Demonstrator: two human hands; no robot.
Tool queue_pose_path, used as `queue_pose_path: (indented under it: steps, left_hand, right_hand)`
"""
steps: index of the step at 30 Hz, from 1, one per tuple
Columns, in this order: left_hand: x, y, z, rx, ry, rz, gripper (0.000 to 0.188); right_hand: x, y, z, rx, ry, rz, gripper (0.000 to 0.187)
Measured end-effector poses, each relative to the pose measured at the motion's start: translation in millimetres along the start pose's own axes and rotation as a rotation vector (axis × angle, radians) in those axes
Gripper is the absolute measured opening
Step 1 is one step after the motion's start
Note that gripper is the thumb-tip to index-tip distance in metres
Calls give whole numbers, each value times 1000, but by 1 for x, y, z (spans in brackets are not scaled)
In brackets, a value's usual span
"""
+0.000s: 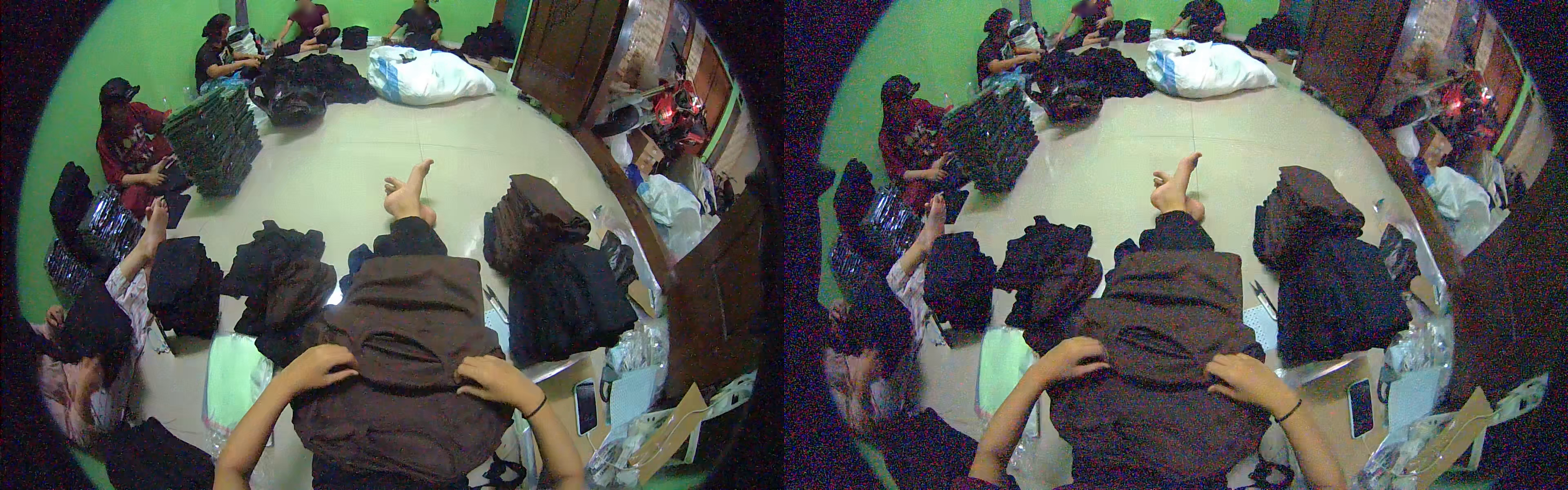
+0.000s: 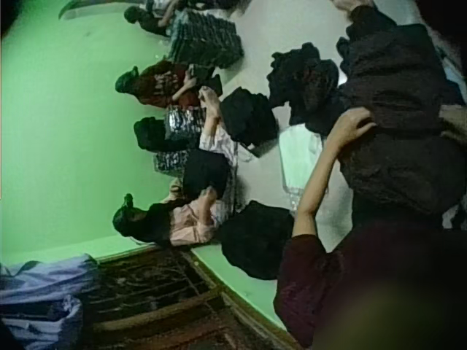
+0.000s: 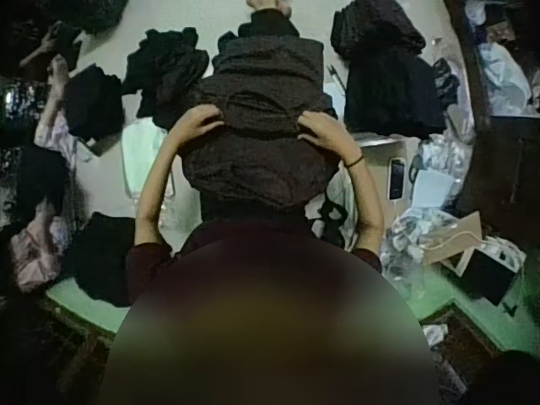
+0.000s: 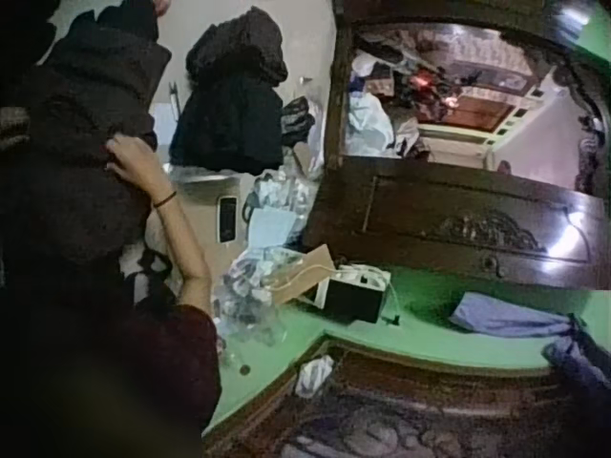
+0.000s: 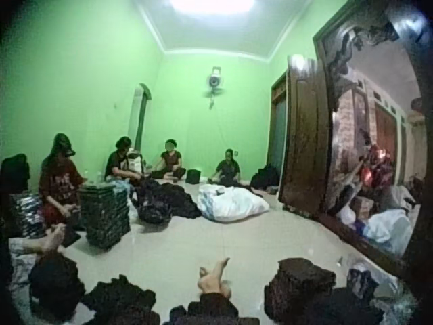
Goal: The person sits on the floor and trims loose threads from a dark brown garment using a small blade. They repeatedly fold and unfold the fabric to access different edges, then place the trimmed garment into a stack.
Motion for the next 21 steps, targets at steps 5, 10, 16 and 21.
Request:
queue_pose_path:
  steps: [5,10,16,21]
  left_hand:
    - [-7,-5,7,125,174,69,23]
    - [3,-9,17,81,-1,428,28]
    - [-9,24,26,52,118,362,27]
    - [-63,100,25,-316,283,-525,22]
  right_hand:
    - [0,-3,7,24,-203,70,38]
    - [7,-13,17,211,-207,-123,38]
    - [4,2,19,123,-154,-323,23]
    - [14,82,24,-305,-79,-610,14]
Point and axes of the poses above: each hand's wrist, its own z-axis towards the middle knuckle, its own y-axis out of the back of the hand, x = y × z, the point moved 2 cm from there along z, towards the middle knuckle, and after that the axes turned 10 degrees about y, right-handed, at the moved point
